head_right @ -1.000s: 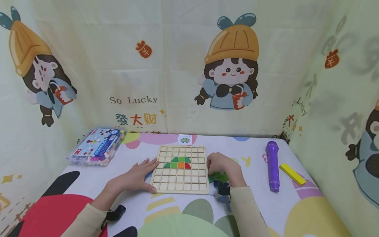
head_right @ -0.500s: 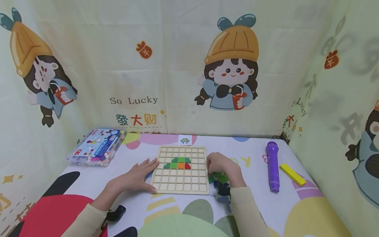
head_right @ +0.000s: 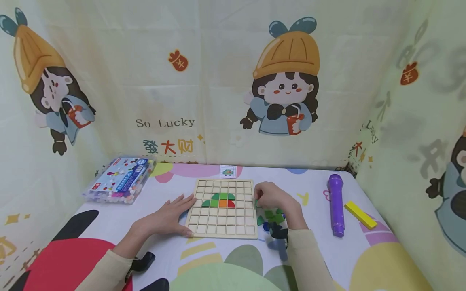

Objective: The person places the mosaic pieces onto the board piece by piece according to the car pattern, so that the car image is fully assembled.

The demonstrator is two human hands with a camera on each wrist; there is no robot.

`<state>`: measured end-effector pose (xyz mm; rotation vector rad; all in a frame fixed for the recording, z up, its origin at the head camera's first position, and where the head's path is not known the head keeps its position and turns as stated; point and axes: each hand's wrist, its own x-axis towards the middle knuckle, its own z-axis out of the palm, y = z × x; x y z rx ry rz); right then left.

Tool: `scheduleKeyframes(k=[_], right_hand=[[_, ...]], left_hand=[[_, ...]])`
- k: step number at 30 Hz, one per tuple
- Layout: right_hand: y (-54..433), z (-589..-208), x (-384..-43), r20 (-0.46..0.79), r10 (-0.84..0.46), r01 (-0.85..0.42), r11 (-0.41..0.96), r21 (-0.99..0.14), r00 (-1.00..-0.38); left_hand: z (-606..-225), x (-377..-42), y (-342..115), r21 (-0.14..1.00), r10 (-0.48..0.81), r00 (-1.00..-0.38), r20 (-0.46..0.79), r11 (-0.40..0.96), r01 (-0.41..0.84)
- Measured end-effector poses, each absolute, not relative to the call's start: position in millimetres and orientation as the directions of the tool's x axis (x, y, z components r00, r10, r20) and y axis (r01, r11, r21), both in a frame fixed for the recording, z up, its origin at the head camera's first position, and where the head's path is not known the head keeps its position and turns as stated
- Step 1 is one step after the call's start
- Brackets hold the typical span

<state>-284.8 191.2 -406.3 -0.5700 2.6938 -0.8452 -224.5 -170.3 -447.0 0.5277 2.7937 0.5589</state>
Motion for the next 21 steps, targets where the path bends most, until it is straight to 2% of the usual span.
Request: scheduleKeyframes(k=[9,21], right_hand=[[165,-419,-290,0.016,-0.464,-0.356,0.655,-0.667,-0.886],[144,-430,-289,-0.034,-0.390,-0.281,0.719,-0.636,-0.920]], left_hand=[[-444,-224,-169,0.404,0.385,-0.908,-0.168,0.867,0.292],[-447,-224,-169,0.398,0.379,-0.910,-0.166,0.871,0.290]])
